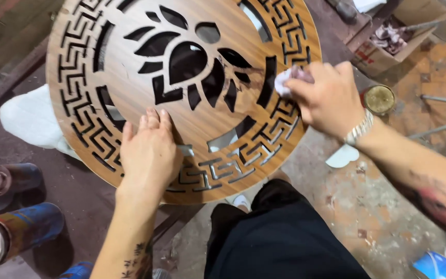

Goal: Staining a laser-cut wooden plaque using a cloth.

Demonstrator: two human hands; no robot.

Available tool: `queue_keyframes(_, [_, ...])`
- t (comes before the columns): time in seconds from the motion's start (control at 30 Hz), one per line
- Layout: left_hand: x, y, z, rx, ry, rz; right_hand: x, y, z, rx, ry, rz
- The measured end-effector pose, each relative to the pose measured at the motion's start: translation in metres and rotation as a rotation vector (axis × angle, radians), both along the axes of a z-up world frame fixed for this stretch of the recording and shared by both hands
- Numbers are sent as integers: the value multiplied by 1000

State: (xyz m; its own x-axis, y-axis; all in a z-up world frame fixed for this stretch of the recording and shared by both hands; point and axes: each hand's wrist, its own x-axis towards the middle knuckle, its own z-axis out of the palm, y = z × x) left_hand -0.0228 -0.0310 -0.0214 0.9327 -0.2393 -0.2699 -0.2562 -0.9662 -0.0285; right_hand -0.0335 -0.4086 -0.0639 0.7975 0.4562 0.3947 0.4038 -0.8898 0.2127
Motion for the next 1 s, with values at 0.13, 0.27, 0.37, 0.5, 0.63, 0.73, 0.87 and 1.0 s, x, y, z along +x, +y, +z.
queue_keyframes(0.13, [-2, -6, 9, -28, 5, 8, -18, 11, 2, 66, 6, 26])
queue_keyframes(0.27, [0, -5, 10, -8, 15, -6, -10, -10, -24, 100, 6, 5])
queue_keyframes(0.37, [-2, -4, 7, -18, 23, -3, -16, 8, -10, 152, -100, -81])
queue_keyframes(0.5, [2, -8, 5, 8, 8, 1, -86, 90, 10, 319, 13, 203])
queue_keyframes(0.63, [-1, -4, 9, 2, 21, -6, -50, 24, -54, 565, 81, 365])
queue_keyframes(0.73, [-4, -8, 8, 9, 20, -14, -27, -6, -2, 318, -51, 3])
queue_keyframes(0.87, [-3, -14, 4, -4, 44, 22, -69, 65, 1, 423, -99, 146])
queue_keyframes(1.0, [-2, -11, 1, 4, -24, -23, -94, 93, 9, 516, -43, 270])
